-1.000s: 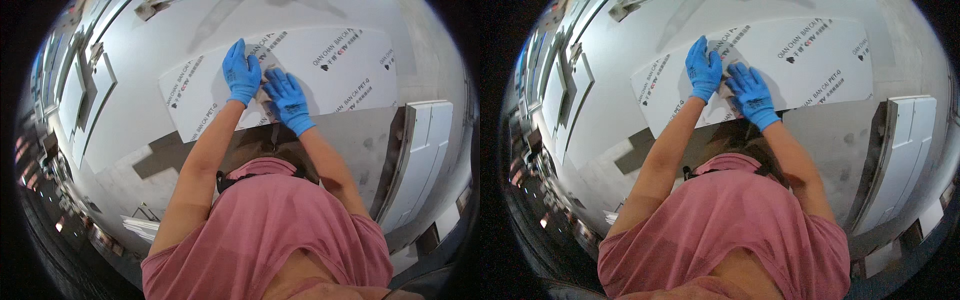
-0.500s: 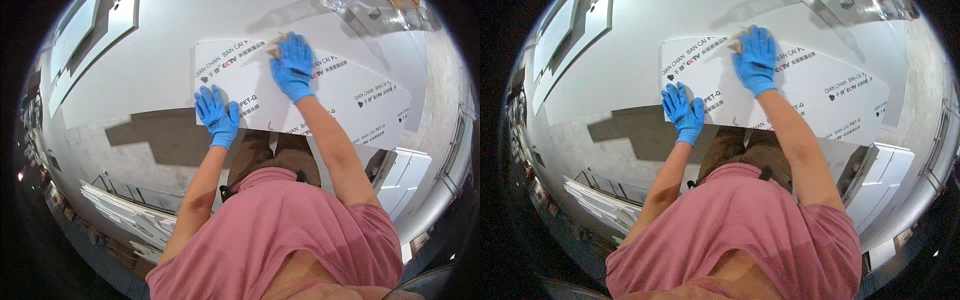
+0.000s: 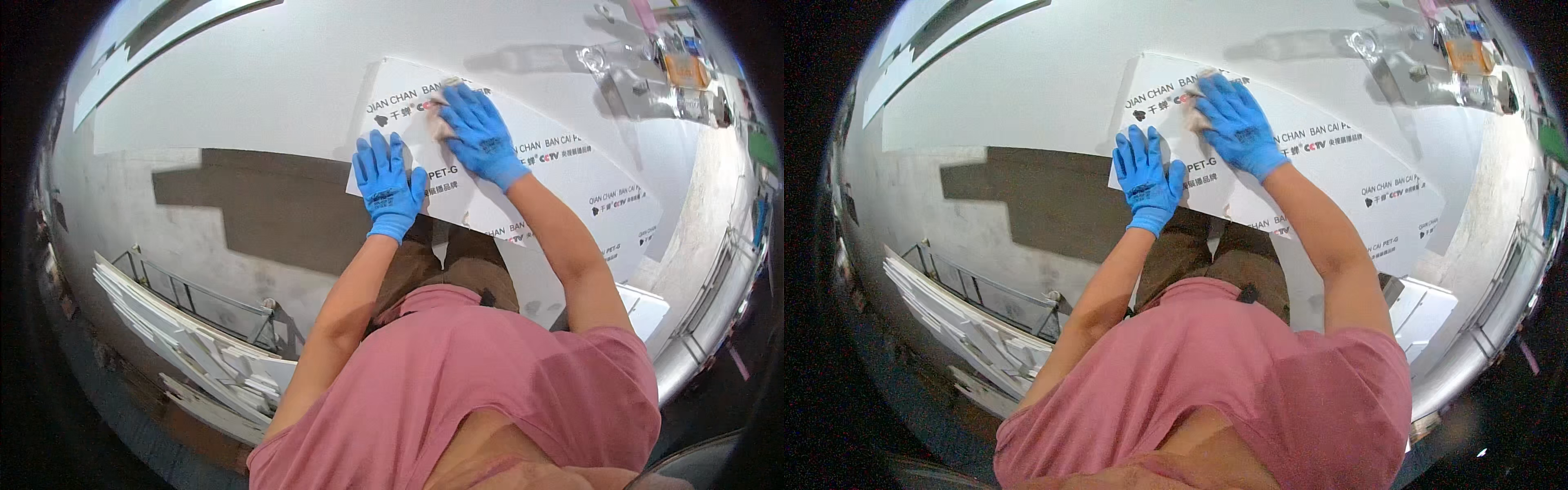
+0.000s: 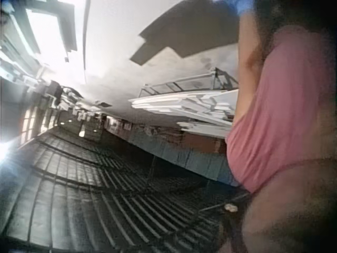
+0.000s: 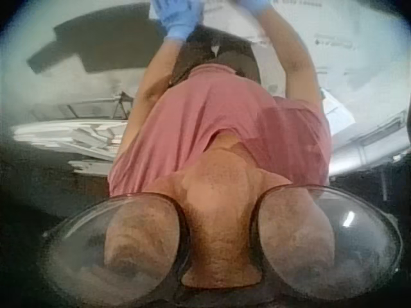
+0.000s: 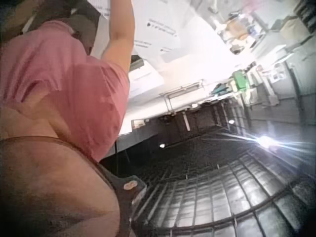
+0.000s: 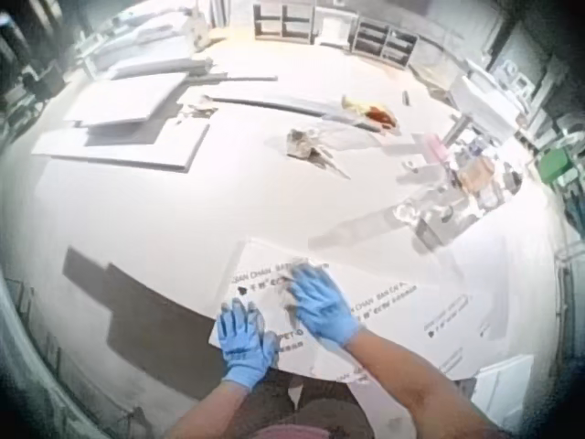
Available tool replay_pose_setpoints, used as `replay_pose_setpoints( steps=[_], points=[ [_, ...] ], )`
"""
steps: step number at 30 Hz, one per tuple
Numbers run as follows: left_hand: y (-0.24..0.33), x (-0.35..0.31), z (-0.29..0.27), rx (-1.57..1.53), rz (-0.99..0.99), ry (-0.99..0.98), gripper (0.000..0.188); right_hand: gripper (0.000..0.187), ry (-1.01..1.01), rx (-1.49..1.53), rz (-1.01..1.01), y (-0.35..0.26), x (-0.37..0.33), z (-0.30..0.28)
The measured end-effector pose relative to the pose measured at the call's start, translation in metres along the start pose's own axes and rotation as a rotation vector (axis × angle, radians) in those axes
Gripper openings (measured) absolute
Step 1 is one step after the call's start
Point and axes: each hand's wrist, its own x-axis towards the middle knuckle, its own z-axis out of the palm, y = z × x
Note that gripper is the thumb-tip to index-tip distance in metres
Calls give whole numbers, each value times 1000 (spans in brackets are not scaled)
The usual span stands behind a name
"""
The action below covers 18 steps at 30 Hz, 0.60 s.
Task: The person applies a white adhesive from a tube onto a large white panel using a plastic spreader, then wipes the surface with a cloth. The panel is flipped to reveal printed text on the reverse side, which is also wiped clean.
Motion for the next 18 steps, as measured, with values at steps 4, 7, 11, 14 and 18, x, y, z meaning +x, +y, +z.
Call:
replay_pose_setpoints(
  steps=[4,7,11,14,18],
  points=[
    [0,-1,-1,6,-29,-33,85,50,-117,-109,54,0,-15,0],
    [4,3,-3,10,-40,-62,84,52,41,-78,-13,-6,56,32],
    [1,2,4,-13,-8,14,84,56,82,-243,7,-19,150,72],
    [-4,1,5,-15,-14,22,82,59,59,-245,-1,-40,131,72],
    [-4,0,7,-46,-9,69,73,64,-34,-12,-214,-40,59,62]
  ],
)
